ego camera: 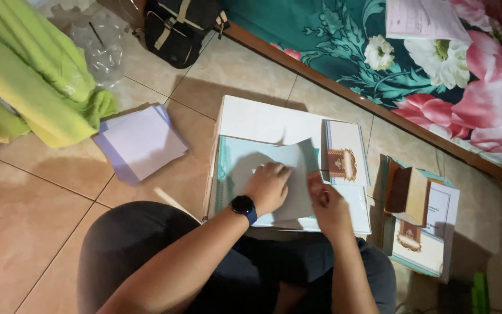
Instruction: The person organizes paper cards by picking them up from a pile on the floor and inserting them into pockets in a folder.
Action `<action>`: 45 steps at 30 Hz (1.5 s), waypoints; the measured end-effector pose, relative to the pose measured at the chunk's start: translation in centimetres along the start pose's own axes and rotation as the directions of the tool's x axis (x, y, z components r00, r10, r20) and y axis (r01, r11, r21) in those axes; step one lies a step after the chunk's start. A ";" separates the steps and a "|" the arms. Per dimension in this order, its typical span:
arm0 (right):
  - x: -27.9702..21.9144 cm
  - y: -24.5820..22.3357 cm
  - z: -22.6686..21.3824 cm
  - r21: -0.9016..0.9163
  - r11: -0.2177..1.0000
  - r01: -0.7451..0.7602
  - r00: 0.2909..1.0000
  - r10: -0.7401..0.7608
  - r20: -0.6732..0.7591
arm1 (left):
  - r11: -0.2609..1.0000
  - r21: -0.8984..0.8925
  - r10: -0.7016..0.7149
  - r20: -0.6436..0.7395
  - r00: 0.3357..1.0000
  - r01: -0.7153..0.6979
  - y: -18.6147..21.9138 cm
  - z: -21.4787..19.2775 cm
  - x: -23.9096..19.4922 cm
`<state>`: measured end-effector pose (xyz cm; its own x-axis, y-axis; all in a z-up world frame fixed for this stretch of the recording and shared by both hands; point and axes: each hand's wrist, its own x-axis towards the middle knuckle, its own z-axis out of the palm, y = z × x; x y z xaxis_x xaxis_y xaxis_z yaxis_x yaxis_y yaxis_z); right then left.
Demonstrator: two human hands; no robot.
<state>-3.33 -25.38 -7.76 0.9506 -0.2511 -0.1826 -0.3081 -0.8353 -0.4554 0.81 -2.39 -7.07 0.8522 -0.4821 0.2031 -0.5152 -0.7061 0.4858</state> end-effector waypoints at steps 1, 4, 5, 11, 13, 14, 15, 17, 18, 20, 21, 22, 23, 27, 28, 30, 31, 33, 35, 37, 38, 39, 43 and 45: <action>-1.4 -2.1 -1.4 -0.003 1.000 0.006 1.000 -0.006 0.003 | 1.000 0.000 -0.007 -0.004 1.000 0.007 0.0 -1.0 0.1; -5.4 -6.9 -3.1 0.016 0.984 0.177 0.968 -0.172 -0.182 | 0.900 -0.363 -0.266 -0.017 0.964 0.242 0.3 -4.7 -0.2; -5.9 -7.8 -2.2 -0.094 0.947 0.306 0.931 -0.319 -0.180 | 0.778 -0.543 -0.337 0.066 0.939 0.317 0.5 -6.4 -0.6; -9.3 -13.0 -1.8 0.110 0.817 0.565 0.816 -0.574 0.066 | 0.599 -0.570 -0.519 0.260 0.815 0.563 -3.7 -5.5 -0.3; -7.9 -11.7 -1.0 0.210 0.766 0.607 0.776 -0.629 0.053 | 0.596 -0.574 -0.546 0.222 0.808 0.561 -5.9 -2.6 0.1; -6.6 -10.1 0.3 -0.022 0.780 0.625 0.780 -0.626 -0.008 | 0.648 -0.520 -0.558 0.173 0.812 0.556 -7.1 -0.7 0.1; -5.3 -8.5 1.6 -0.251 0.759 0.600 0.771 -0.633 -0.069 | 0.695 -0.462 -0.565 0.123 0.816 0.551 -8.2 1.2 0.2; -4.2 -6.3 3.7 -0.287 0.752 0.593 0.781 -0.624 -0.020 | 0.723 -0.417 -0.578 0.071 0.813 0.551 -7.4 1.3 0.3; -3.7 -5.3 4.8 -0.318 0.744 0.588 0.789 -0.614 0.023 | 0.752 -0.365 -0.585 0.014 0.811 0.549 -7.1 1.1 0.4; -4.0 -5.7 4.6 -0.323 0.748 0.580 0.802 -0.593 0.070 | 0.859 -0.174 -0.509 -0.187 0.840 0.482 -3.6 -3.4 -0.6; -4.3 -5.9 4.5 -0.328 0.751 0.573 0.813 -0.571 0.115 | 0.906 0.042 -0.380 -0.362 0.851 0.422 -1.8 -5.7 -1.2; -4.3 -5.6 4.7 -0.327 0.754 0.570 0.815 -0.568 0.112 | 0.907 0.043 -0.376 -0.361 0.853 0.418 -2.0 -4.1 -1.3; -4.3 -5.4 4.9 -0.360 0.752 0.552 0.830 -0.536 0.155 | 0.934 0.158 -0.268 -0.279 0.922 0.319 -2.2 -2.5 -1.4; -4.0 -5.5 4.8 -0.414 0.741 0.529 0.849 -0.472 0.238 | 0.891 0.396 -0.242 0.001 0.970 0.221 -2.8 -0.1 -2.1; -3.0 -5.8 4.9 -0.415 0.737 0.534 0.846 -0.475 0.244 | 0.890 0.394 -0.248 -0.001 0.969 0.228 -2.2 -1.3 -1.8; -1.2 -6.1 5.2 -0.418 0.704 0.574 0.818 -0.518 0.250 | 0.868 0.438 -0.372 0.262 0.890 0.234 -1.0 -3.5 -1.4; 0.2 -6.8 5.4 -0.417 0.705 0.573 0.818 -0.515 0.255 | 0.869 0.436 -0.374 0.268 0.888 0.235 -1.1 -3.2 -1.6; 3.2 -8.4 5.5 -0.362 0.726 0.585 0.811 -0.530 0.248 | 0.845 0.481 -0.384 0.242 0.891 0.233 -1.2 -2.8 -1.4; 4.8 -8.0 6.2 -0.386 0.722 0.575 0.818 -0.514 0.257 | 0.871 0.422 -0.361 0.202 0.910 0.252 -2.0 -1.4 -1.3; 3.9 -7.7 6.3 -0.405 0.720 0.564 0.826 -0.497 0.267 | 0.892 0.365 -0.342 0.164 0.925 0.265 -2.1 -1.3 -1.3; 2.5 -7.6 6.0 -0.396 0.729 0.559 0.829 -0.480 0.286 | 0.879 0.396 -0.373 0.229 0.899 0.264 -1.8 -1.9 -1.1; 1.0 -7.5 5.7 -0.387 0.738 0.553 0.832 -0.463 0.306 | 0.866 0.428 -0.404 0.291 0.867 0.260 -1.5 -2.5 -0.8; -8.6 -4.9 4.0 -0.416 0.717 0.559 0.825 -0.431 0.365 | 0.860 0.437 -0.407 0.275 0.871 0.263 -1.5 -2.1 -1.0; -11.5 -1.7 4.8 -0.427 0.664 0.614 0.779 -0.596 0.194 | 0.840 0.483 -0.357 0.147 0.922 0.248 -2.2 -0.6 -0.9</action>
<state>-13.94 -18.71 -9.10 0.9169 0.3971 -0.0395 0.3955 -0.9175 -0.0427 1.18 -0.09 -7.81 0.9567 -0.2689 -0.1113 -0.2651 -0.9630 0.0474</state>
